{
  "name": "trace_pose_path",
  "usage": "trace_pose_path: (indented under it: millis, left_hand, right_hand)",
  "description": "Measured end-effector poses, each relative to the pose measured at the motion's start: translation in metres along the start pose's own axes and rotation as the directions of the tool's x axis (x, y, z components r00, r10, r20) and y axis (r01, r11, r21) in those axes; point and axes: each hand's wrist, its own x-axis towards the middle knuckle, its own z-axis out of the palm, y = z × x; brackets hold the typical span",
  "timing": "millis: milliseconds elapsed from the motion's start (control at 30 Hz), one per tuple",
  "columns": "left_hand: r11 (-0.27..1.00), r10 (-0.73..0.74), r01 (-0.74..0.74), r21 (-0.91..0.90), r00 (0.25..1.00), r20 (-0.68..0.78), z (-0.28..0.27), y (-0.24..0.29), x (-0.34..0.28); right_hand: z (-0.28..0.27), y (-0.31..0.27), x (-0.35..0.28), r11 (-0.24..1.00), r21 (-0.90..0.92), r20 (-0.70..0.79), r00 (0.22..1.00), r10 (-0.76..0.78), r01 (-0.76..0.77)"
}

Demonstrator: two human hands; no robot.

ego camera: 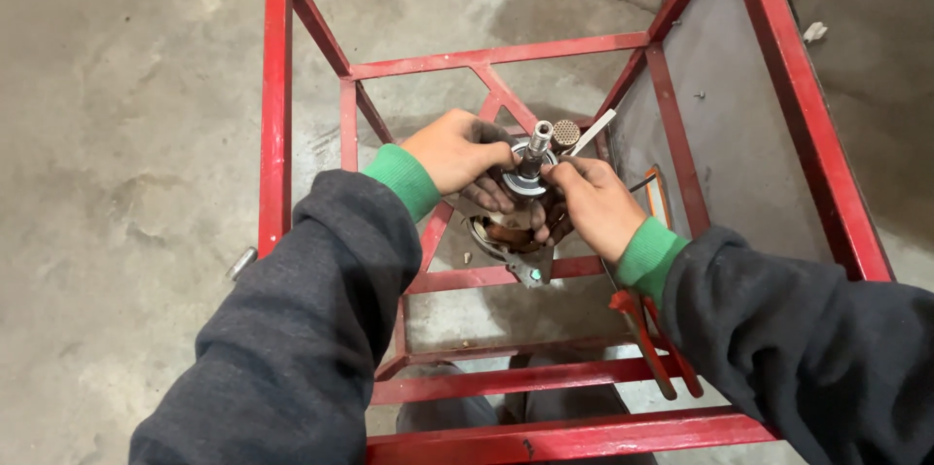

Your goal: The person sits at a red metal frame stand and assembles a pump or motor unit, pressing a bearing onto the shaft by hand and using pliers to grip and adjust the assembly. They reposition the unit repeatedly and fit components together on the shaft.

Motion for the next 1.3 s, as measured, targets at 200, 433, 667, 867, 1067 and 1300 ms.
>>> trace_pose_path:
  millis: [200,433,667,867,1067,1300]
  left_hand:
    - [1.000,0.013,-0.013,0.003,1.000,0.002,-0.002,-0.006,0.005]
    - [0.991,0.022,-0.016,-0.135,0.999,0.038,-0.003,-0.040,0.025]
    - [0.998,0.050,-0.046,-0.039,0.993,0.111,0.000,-0.024,0.010]
    - [0.997,0.013,-0.002,-0.080,0.989,0.147,0.002,-0.017,0.003]
    - [0.990,0.000,0.023,-0.141,0.987,0.163,-0.002,-0.020,0.007]
    - [0.993,0.048,-0.018,-0.119,0.965,0.256,-0.005,-0.022,0.002]
  right_hand:
    - [0.001,-0.005,-0.003,1.000,-0.023,0.000,1.000,0.000,0.000]
    - [-0.005,0.010,0.005,0.998,0.042,0.036,0.999,-0.041,0.040]
    - [-0.001,-0.002,-0.002,0.998,0.056,0.023,1.000,0.011,-0.012]
    - [-0.010,0.009,0.005,0.998,-0.063,0.025,1.000,-0.005,0.006]
    - [-0.009,0.008,0.006,0.993,-0.115,-0.014,1.000,-0.007,0.006]
    - [0.000,-0.005,-0.008,0.995,-0.099,0.033,0.999,-0.018,0.022]
